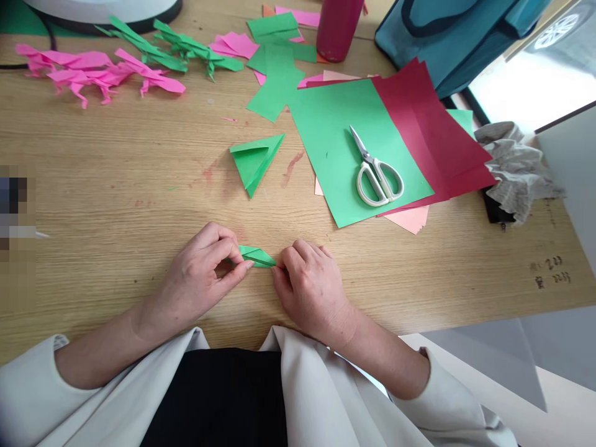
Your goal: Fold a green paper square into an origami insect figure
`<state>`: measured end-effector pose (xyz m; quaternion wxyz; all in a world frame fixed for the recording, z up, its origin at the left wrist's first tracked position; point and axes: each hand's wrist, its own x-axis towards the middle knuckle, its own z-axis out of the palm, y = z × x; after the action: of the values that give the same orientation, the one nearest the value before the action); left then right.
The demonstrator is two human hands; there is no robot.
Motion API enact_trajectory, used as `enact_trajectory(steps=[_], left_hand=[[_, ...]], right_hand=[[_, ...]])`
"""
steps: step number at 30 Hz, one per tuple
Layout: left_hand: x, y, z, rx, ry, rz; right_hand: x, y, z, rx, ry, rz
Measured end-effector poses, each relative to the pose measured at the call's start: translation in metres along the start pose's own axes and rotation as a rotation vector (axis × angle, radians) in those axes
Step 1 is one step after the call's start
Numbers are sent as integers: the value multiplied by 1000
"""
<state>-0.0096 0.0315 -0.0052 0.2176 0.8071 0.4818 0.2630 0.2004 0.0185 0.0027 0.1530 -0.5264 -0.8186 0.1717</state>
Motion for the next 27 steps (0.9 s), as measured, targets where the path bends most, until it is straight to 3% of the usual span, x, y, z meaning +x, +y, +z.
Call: enact_trajectory(steps=[3,11,27], left_hand=[[0,-1,0,-2,-13,0],[0,-2,-1,0,-9,6],[2,-1,-2,10,-12,11]], right_hand=[[-8,4,-2,16,13,-35],[-24,5,-2,-148,4,-364],[-24,2,4,-233,46,-395]])
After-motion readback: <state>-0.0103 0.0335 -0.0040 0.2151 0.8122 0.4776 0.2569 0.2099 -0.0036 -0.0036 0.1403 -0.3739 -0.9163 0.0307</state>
